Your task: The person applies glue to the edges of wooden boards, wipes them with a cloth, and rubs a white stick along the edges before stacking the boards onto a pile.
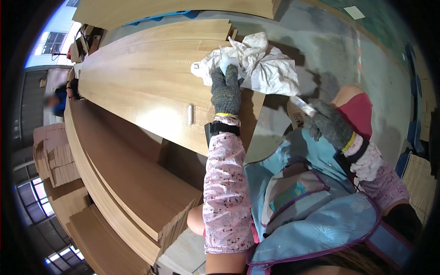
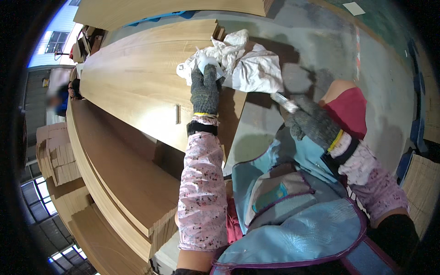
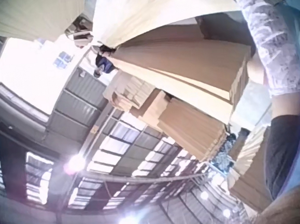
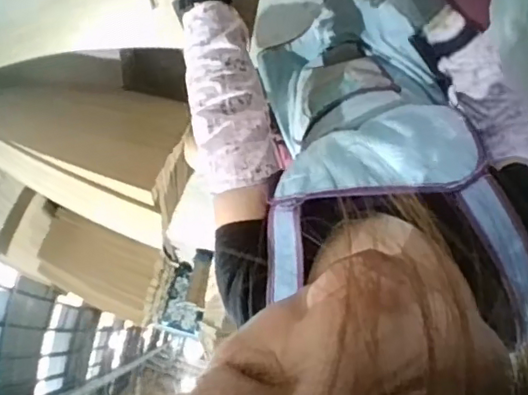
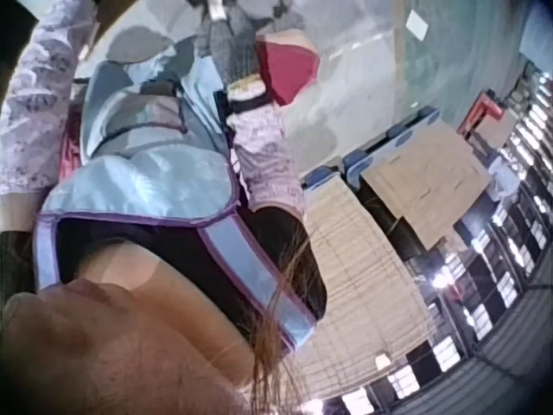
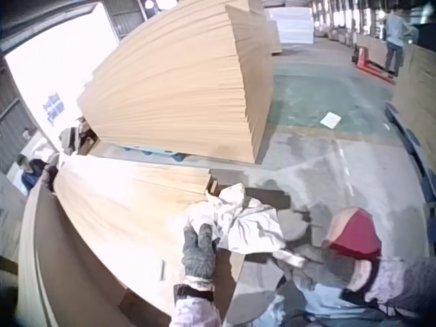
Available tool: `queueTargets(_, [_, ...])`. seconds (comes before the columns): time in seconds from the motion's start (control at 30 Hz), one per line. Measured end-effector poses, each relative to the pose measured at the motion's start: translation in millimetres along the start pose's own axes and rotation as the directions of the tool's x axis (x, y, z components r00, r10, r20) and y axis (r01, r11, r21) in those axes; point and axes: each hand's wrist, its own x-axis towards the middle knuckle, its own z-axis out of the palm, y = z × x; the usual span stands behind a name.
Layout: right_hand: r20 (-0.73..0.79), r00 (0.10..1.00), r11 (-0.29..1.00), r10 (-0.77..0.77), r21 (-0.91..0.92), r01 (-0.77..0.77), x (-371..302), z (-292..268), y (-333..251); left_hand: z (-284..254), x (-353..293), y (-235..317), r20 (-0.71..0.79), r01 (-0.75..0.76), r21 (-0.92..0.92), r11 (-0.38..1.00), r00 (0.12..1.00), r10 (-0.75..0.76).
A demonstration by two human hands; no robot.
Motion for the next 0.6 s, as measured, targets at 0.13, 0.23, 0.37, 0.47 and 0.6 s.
queueTargets(0.13, [-0.157,0.889,0.677,-0.431,-0.707,0.203,-4.5,-6.3,-12.7,7.6,-0.8,19.9,0.088,0.025,-0.175,0.984,0.996,-0.010])
queueTargets(0.23, [0.217,0.676,-0.014,-0.705,-0.956,0.292,16.0,3.3,-14.8,5.9,-1.1,7.0,0.032,-0.013,-0.225,0.974,0.999,0.020])
queueTargets(0.37, [0.122,0.833,0.282,-0.539,-0.906,0.315,-13.0,24.1,-14.1,1.8,-7.1,-3.8,-0.013,-0.030,-0.218,0.975,1.000,0.028])
queueTargets(0.47, [0.444,0.894,0.067,-0.059,-0.892,0.447,-57.3,23.6,-15.5,-3.0,-16.7,15.9,-0.041,-0.045,-0.059,0.997,0.998,0.042])
queueTargets(0.6, [0.544,0.814,-0.242,-0.203,-0.833,0.497,-57.1,4.9,-9.2,-6.9,-15.5,8.8,-0.066,-0.129,-0.027,0.991,0.990,0.127])
